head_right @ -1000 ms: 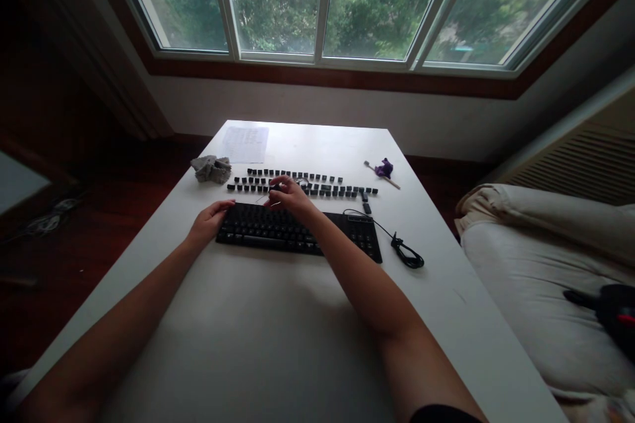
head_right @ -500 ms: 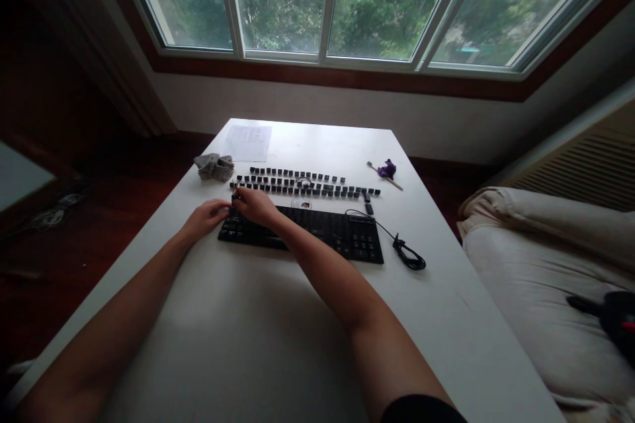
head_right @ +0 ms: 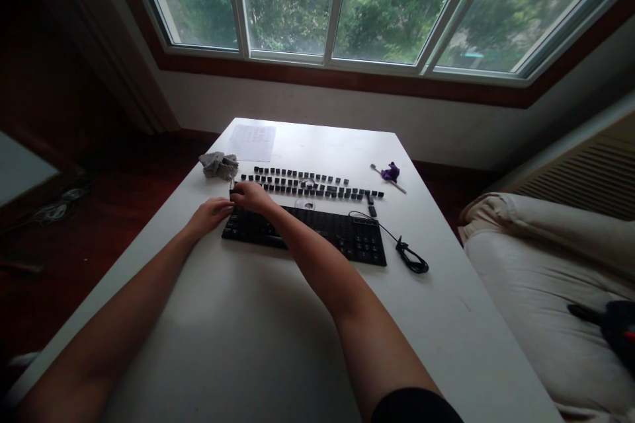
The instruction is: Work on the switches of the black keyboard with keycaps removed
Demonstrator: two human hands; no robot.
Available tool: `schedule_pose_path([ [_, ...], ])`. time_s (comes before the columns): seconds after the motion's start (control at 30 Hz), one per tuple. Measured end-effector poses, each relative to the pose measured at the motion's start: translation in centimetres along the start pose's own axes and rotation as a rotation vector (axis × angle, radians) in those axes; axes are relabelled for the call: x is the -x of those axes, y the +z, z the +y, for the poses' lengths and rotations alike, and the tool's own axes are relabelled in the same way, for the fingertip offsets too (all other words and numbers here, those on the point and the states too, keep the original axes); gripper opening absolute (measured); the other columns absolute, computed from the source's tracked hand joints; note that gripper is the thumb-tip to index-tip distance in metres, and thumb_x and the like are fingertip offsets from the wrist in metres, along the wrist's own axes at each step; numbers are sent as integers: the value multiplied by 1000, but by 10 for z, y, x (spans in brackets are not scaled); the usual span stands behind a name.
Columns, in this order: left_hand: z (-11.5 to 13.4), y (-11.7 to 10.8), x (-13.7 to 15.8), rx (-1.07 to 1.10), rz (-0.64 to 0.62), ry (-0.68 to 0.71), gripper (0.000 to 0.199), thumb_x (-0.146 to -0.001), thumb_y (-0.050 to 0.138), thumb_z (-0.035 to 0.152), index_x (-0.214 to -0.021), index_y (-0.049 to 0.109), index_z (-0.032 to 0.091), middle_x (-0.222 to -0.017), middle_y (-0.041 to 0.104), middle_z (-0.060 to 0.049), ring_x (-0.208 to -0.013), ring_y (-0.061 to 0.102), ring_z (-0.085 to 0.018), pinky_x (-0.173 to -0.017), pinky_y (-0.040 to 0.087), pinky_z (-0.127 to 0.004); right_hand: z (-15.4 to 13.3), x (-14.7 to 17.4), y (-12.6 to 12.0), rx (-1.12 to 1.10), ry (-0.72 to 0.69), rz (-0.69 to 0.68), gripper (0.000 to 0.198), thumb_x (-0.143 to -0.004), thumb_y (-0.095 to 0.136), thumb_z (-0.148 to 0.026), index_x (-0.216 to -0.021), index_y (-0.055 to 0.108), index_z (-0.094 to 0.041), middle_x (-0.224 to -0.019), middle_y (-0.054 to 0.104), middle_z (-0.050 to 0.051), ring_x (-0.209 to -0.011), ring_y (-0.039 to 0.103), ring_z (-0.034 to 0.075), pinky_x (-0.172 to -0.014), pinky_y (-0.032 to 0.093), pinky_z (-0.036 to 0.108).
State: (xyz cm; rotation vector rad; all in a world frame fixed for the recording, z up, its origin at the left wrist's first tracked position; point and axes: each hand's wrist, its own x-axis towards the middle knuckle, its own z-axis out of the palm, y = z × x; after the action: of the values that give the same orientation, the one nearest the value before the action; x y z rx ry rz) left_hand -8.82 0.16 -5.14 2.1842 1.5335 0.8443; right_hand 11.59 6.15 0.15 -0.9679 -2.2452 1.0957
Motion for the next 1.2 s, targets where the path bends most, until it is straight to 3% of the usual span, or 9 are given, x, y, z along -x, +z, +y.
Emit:
schedule_pose_path([
  [0.4, 7, -5, -2, 10, -24, 19, 33, -90, 56, 48, -97, 77, 23, -107, 74, -7, -105, 62, -29, -96, 45, -37, -13, -2, 6, 23, -79, -97, 9, -86, 59, -21, -80, 64, -18, -62, 61, -3, -60, 55, 13, -62, 39, 23],
  [0.67, 6, -2, -2, 17, -7, -12, 32, -87, 60, 46, -104, 77, 25, -113, 73, -7, -109, 62, -29, -101, 44, -39, -5, 32, 9, 62, -189, 39, 14, -94, 52, -29, -100, 60, -19, -82, 64, 0, -73, 54, 15, -70, 37, 23],
  [0.9, 8, -3, -1, 27, -5, -25, 33, -85, 62, 48, -105, 76, 25, -115, 73, -7, -111, 61, -29, -103, 43, -41, -7, 46, 22, 96, -153, 195, 17, -97, 49, -35, -101, 59, -22, -82, 66, 1, -72, 57, 17, -69, 36, 24],
  [1.2, 8, -3, -1, 22, -12, -23, 33, -85, 62, 47, -106, 76, 25, -115, 73, -7, -111, 61, -29, -103, 43, -40, -7, 54, 24, 38, -137, 200, 16, -98, 49, -34, -101, 58, -22, -81, 66, 0, -71, 58, 15, -69, 38, 23],
])
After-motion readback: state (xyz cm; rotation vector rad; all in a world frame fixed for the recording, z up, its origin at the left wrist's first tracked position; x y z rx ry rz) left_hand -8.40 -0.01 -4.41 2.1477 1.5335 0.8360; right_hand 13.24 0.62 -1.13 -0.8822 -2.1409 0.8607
